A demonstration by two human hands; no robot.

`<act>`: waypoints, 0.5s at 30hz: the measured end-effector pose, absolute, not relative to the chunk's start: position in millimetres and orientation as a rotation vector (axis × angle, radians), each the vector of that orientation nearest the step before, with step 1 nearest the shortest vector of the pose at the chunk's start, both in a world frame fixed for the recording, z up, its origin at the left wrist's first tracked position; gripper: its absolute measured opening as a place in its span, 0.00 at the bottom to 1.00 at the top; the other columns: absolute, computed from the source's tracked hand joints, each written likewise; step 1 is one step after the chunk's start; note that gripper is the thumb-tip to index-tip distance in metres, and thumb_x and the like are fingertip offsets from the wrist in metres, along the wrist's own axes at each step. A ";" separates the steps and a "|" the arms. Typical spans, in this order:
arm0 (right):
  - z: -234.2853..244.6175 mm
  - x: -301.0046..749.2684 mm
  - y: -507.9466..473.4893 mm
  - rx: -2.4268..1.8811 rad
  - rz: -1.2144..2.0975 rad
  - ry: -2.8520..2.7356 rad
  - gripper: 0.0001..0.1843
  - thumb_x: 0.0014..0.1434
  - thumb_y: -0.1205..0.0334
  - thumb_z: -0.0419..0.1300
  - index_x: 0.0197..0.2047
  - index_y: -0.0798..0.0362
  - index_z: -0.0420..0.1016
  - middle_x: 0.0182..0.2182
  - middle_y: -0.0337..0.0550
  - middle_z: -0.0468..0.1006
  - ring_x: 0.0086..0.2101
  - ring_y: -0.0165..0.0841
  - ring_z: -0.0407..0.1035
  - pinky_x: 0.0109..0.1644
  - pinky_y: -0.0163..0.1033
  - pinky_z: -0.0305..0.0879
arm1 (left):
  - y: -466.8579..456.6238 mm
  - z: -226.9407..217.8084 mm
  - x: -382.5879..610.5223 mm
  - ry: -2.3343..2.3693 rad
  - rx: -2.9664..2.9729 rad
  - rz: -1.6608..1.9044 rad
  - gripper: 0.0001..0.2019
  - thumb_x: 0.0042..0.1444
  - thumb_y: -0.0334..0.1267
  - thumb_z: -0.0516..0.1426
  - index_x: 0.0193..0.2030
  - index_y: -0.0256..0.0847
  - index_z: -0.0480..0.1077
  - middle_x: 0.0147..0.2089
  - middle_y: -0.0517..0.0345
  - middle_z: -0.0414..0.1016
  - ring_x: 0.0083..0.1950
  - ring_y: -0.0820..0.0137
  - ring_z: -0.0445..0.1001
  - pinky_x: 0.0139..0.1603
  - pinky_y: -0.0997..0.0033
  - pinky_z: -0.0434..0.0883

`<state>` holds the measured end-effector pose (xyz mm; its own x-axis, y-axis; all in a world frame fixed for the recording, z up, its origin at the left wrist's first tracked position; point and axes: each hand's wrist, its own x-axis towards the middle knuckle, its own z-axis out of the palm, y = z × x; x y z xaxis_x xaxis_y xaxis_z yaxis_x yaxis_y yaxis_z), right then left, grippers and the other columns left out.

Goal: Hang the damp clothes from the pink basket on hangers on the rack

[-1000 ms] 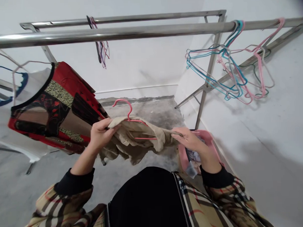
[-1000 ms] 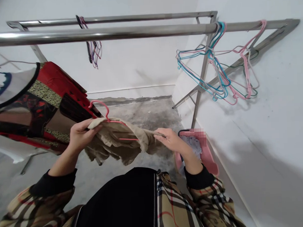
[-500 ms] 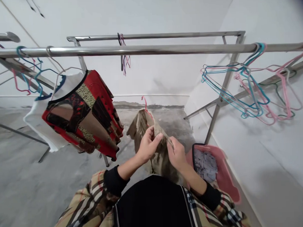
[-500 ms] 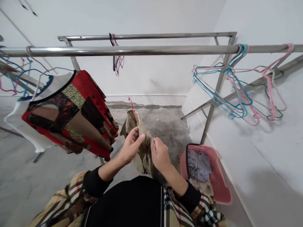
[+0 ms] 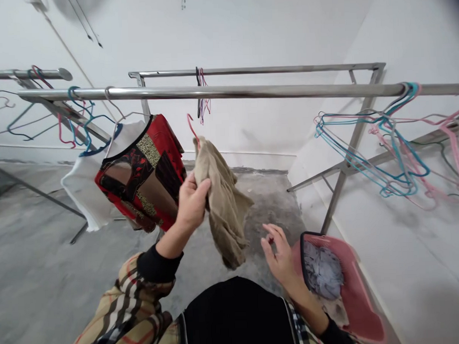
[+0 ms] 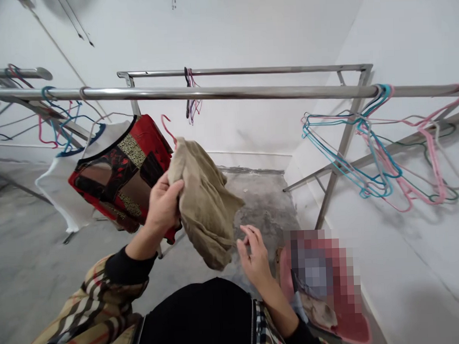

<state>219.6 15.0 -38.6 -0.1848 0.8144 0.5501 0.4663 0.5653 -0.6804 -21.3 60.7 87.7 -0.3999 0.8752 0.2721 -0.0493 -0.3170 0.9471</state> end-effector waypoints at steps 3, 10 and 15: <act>-62.5 232.9 13.2 -1.170 0.488 -1.756 0.16 0.65 0.61 0.53 0.55 0.48 0.69 0.49 0.51 0.72 0.39 0.36 0.72 0.44 0.45 0.73 | 65.7 117.7 -48.2 1.376 1.248 1.911 0.16 0.53 0.39 0.58 0.49 0.40 0.70 0.43 0.56 0.78 0.42 0.70 0.76 0.40 0.74 0.73; -107.2 256.2 8.7 -1.312 0.564 -1.748 0.16 0.65 0.58 0.52 0.54 0.51 0.70 0.50 0.51 0.73 0.50 0.38 0.69 0.52 0.47 0.70 | 113.4 165.1 -95.8 1.365 1.107 2.031 0.10 0.53 0.24 0.52 0.39 0.37 0.71 0.25 0.68 0.73 0.26 0.79 0.68 0.33 0.79 0.69; -145.3 277.5 7.0 -1.443 0.590 -1.737 0.18 0.65 0.57 0.50 0.54 0.52 0.70 0.49 0.51 0.73 0.50 0.38 0.69 0.55 0.48 0.68 | 125.5 165.7 -133.0 1.543 1.087 1.961 0.07 0.53 0.23 0.55 0.34 0.36 0.70 0.21 0.70 0.69 0.25 0.79 0.64 0.31 0.79 0.67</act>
